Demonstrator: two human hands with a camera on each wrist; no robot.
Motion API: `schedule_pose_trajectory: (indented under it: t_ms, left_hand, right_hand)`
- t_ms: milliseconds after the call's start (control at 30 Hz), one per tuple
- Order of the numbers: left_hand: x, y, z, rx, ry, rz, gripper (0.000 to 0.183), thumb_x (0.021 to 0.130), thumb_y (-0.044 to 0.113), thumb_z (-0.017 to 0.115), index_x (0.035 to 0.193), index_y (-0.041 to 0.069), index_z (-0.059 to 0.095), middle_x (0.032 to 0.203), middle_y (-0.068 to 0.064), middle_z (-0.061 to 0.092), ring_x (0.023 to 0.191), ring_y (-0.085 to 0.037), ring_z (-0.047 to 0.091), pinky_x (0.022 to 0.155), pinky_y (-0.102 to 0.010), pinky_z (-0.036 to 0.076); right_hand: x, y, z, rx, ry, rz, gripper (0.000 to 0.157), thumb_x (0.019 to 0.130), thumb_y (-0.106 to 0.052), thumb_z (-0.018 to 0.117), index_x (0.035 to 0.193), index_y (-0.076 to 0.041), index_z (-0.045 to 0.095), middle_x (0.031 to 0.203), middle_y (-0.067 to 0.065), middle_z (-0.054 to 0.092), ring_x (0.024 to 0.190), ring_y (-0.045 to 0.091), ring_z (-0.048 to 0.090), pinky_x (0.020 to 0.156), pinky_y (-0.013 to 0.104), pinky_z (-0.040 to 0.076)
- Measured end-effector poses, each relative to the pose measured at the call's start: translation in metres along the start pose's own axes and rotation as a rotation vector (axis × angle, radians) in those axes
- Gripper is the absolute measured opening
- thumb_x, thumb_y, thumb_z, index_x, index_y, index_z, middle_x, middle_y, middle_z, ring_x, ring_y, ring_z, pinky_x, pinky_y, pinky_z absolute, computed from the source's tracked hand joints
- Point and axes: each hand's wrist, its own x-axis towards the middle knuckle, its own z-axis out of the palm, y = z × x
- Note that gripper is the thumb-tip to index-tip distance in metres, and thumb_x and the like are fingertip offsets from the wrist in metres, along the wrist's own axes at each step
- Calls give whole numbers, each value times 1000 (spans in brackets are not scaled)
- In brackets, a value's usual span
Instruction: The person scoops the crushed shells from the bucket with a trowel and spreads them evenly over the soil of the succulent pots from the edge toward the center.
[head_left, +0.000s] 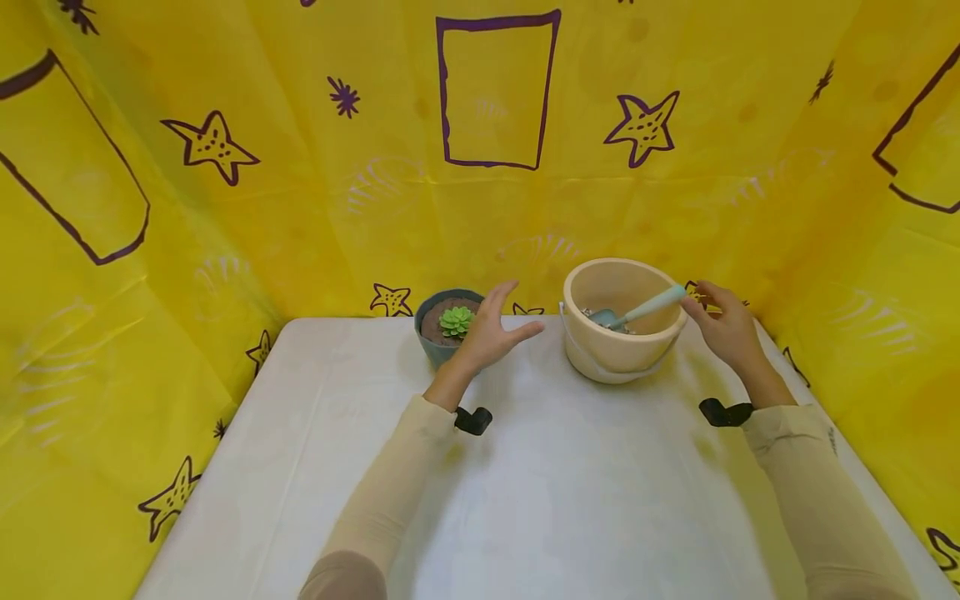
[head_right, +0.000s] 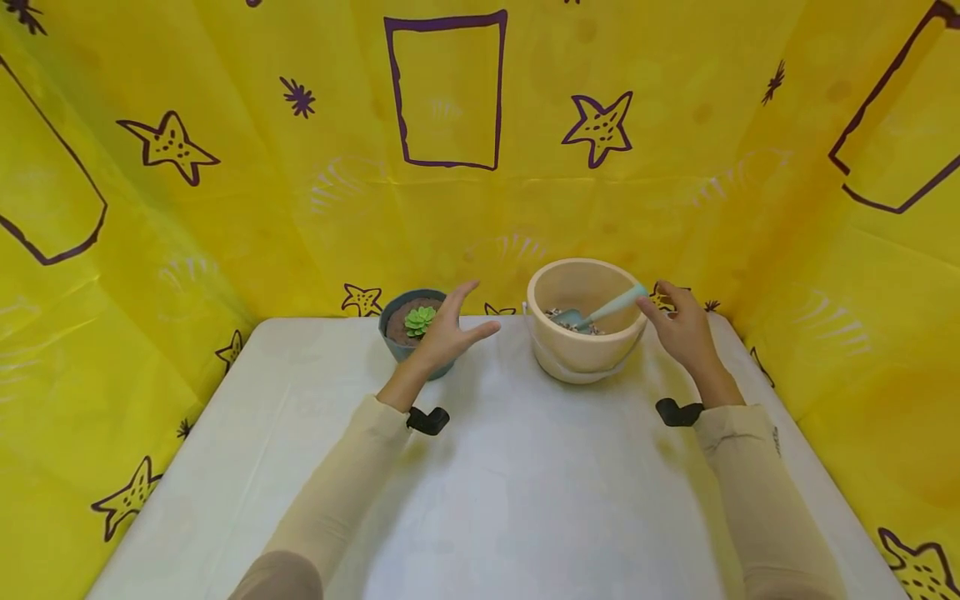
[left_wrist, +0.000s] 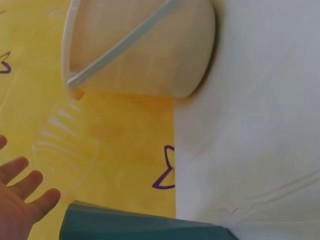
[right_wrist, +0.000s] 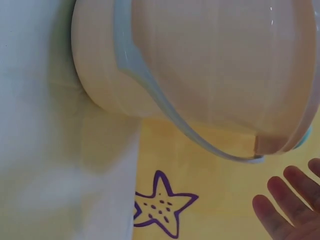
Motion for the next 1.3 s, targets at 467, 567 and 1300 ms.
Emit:
schedule_pose_trajectory:
  t_ms: [467, 567, 1300]
  left_hand:
    - [16, 3, 25, -51, -85, -34, 86, 86, 54, 67, 154, 19, 27, 160, -7, 24, 147, -32, 28, 112, -60, 33]
    - [19, 5, 30, -60, -105, -38, 86, 87, 51, 68, 154, 18, 27, 160, -8, 24, 146, -32, 29, 113, -58, 33]
    - [38, 11, 66, -20, -133, -95, 93, 85, 61, 64, 156, 17, 22, 161, -9, 23, 146, -33, 30, 113, -56, 34]
  right_hand:
    - [12, 2, 8, 30, -9, -16, 63, 100, -35, 53, 145, 7, 39, 143, 33, 42, 123, 49, 47, 103, 64, 36]
    - [14, 3, 9, 30, -10, -18, 62, 100, -35, 53, 144, 7, 40, 142, 34, 43, 122, 49, 47, 103, 64, 36]
    - [21, 11, 9, -23, -11, -2, 62, 100, -36, 53, 139, 11, 45, 136, 35, 46, 117, 51, 50, 98, 64, 41]
